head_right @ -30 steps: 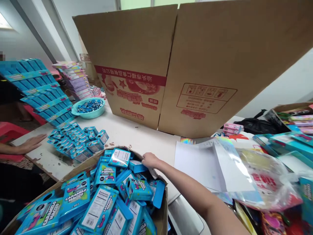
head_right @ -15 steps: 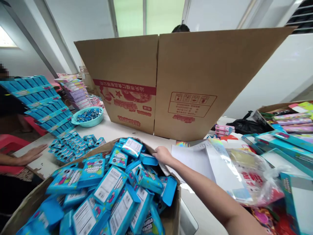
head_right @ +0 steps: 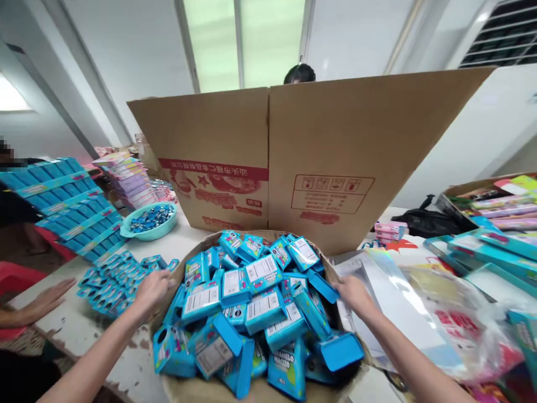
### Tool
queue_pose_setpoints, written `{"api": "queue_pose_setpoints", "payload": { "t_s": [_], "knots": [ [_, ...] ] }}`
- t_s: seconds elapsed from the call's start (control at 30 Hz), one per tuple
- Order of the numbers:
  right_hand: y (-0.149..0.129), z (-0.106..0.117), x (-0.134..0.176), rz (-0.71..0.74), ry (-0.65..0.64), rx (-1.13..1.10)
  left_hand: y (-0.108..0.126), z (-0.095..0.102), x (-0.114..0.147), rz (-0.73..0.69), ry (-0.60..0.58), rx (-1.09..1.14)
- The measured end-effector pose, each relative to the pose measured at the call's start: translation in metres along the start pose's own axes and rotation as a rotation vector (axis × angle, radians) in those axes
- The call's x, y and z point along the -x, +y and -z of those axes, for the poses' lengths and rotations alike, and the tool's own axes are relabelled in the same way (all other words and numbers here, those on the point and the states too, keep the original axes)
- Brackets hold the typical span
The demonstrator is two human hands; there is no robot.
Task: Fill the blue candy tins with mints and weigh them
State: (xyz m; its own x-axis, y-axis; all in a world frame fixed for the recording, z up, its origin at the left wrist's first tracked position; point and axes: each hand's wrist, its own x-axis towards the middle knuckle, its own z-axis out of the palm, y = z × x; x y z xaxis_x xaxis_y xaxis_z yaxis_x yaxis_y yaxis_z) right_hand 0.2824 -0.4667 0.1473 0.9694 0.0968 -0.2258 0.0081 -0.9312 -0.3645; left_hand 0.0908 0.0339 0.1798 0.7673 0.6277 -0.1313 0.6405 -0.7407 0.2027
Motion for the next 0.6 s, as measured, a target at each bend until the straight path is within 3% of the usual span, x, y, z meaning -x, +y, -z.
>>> {"api": "queue_pose_setpoints", "payload": {
  "t_s": [0.17,0.3,0.43,0.6],
  "knots": [
    [-0.002,-0.029,-0.023,-0.151,0.067,-0.024,0.030,-0.016,-0.101,-0.078,-0.014,-0.010],
    [-0.011,-0.048,-0.037,-0.228,0.099,-0.043,0.033,-0.027,-0.155,-0.090,-0.030,0.006],
    [-0.020,-0.060,-0.046,-0.260,0.117,-0.048,0.031,-0.033,-0.186,-0.105,-0.039,0.028],
    [-0.021,-0.077,-0.055,-0.254,0.109,-0.010,0.025,-0.049,-0.200,-0.122,-0.087,0.018]
  ]
}}
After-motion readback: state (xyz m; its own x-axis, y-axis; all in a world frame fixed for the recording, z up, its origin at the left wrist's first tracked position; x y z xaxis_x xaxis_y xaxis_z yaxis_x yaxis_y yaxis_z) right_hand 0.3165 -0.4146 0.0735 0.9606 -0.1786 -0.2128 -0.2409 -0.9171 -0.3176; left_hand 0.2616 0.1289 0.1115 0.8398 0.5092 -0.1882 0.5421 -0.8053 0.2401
